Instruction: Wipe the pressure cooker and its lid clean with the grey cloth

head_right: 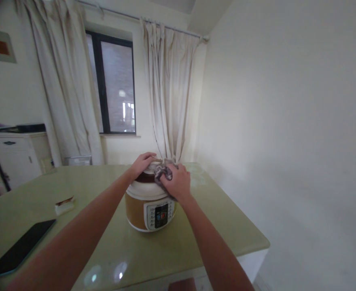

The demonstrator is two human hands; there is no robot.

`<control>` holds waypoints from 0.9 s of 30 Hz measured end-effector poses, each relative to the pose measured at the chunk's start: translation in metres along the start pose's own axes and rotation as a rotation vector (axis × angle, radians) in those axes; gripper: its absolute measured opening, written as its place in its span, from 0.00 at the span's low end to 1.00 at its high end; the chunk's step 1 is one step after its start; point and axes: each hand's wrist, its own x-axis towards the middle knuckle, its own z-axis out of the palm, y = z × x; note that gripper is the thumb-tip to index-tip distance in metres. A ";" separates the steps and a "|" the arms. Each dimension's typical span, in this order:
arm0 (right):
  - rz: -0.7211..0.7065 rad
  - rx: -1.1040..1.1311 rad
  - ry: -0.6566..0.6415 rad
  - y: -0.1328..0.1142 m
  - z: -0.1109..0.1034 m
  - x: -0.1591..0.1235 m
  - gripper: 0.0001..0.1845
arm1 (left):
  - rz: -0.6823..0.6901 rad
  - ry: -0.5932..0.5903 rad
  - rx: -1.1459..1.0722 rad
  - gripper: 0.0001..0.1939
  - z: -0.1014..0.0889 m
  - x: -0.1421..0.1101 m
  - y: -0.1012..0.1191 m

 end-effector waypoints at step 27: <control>-0.232 0.079 0.288 -0.016 0.041 -0.069 0.28 | -0.087 -0.082 -0.314 0.23 -0.004 -0.010 0.008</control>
